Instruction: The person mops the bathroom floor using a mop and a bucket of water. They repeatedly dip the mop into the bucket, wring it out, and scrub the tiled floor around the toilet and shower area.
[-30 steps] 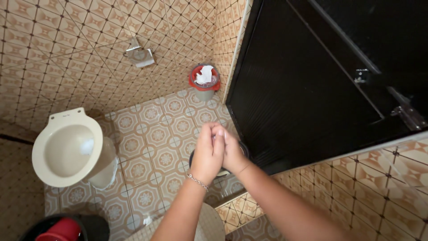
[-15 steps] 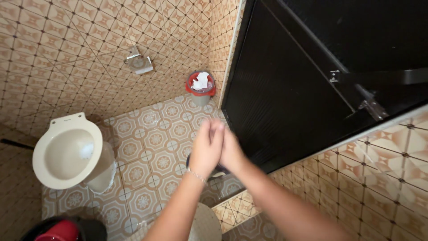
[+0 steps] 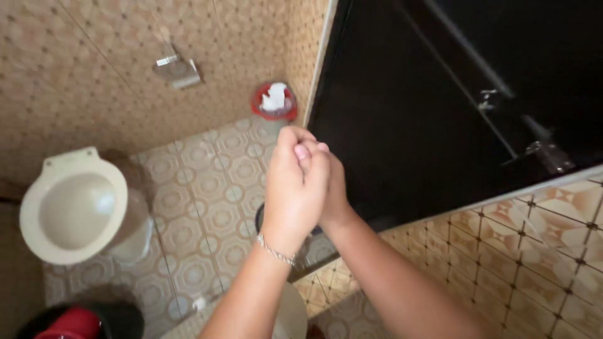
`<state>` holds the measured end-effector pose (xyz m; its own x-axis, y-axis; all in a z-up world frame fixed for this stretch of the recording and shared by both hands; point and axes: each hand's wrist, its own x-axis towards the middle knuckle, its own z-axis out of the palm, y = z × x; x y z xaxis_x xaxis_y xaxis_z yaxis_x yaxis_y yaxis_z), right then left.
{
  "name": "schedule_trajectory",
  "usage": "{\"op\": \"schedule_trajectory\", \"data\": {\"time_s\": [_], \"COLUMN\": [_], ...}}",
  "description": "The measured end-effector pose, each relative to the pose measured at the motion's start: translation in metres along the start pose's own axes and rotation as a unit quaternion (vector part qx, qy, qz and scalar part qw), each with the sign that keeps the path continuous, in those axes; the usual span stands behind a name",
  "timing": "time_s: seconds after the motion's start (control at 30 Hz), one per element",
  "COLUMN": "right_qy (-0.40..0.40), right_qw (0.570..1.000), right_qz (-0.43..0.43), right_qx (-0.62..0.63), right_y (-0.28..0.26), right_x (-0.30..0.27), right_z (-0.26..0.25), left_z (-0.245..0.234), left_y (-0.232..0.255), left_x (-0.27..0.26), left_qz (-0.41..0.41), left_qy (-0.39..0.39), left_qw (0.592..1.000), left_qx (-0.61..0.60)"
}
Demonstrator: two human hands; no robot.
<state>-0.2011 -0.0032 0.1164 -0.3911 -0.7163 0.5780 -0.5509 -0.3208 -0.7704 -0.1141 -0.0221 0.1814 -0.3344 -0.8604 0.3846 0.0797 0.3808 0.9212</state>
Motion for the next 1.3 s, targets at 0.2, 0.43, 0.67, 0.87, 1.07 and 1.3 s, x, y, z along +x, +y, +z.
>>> {"op": "schedule_trajectory", "data": {"time_s": [0.2, 0.43, 0.67, 0.87, 1.07, 1.3], "right_qy": [-0.029, -0.05, -0.077, -0.06, -0.009, 0.072], "right_qw": [0.974, 0.955, 0.938, 0.968, 0.98, 0.986], "right_qz": [0.139, 0.156, 0.224, 0.171, 0.118, 0.062], "right_qx": [0.176, 0.249, 0.252, 0.173, 0.16, 0.141], "right_y": [0.045, 0.117, 0.166, 0.135, -0.038, -0.03], "right_x": [-0.014, -0.059, -0.098, -0.075, 0.028, 0.018], "right_z": [0.009, 0.021, 0.043, 0.037, -0.015, 0.002], "left_z": [0.009, 0.02, 0.02, 0.021, 0.004, -0.005], "left_y": [-0.043, -0.108, -0.188, -0.163, 0.028, 0.017], "left_x": [0.0, -0.019, -0.046, -0.027, 0.023, 0.022], "left_qz": [-0.011, -0.018, -0.088, -0.161, -0.052, -0.068], "left_qy": [-0.012, -0.004, -0.031, -0.034, -0.026, -0.081], "left_qw": [0.999, 0.999, 0.996, 0.986, 0.997, 0.985], "left_qx": [0.034, 0.051, -0.003, -0.03, -0.049, -0.135]}}
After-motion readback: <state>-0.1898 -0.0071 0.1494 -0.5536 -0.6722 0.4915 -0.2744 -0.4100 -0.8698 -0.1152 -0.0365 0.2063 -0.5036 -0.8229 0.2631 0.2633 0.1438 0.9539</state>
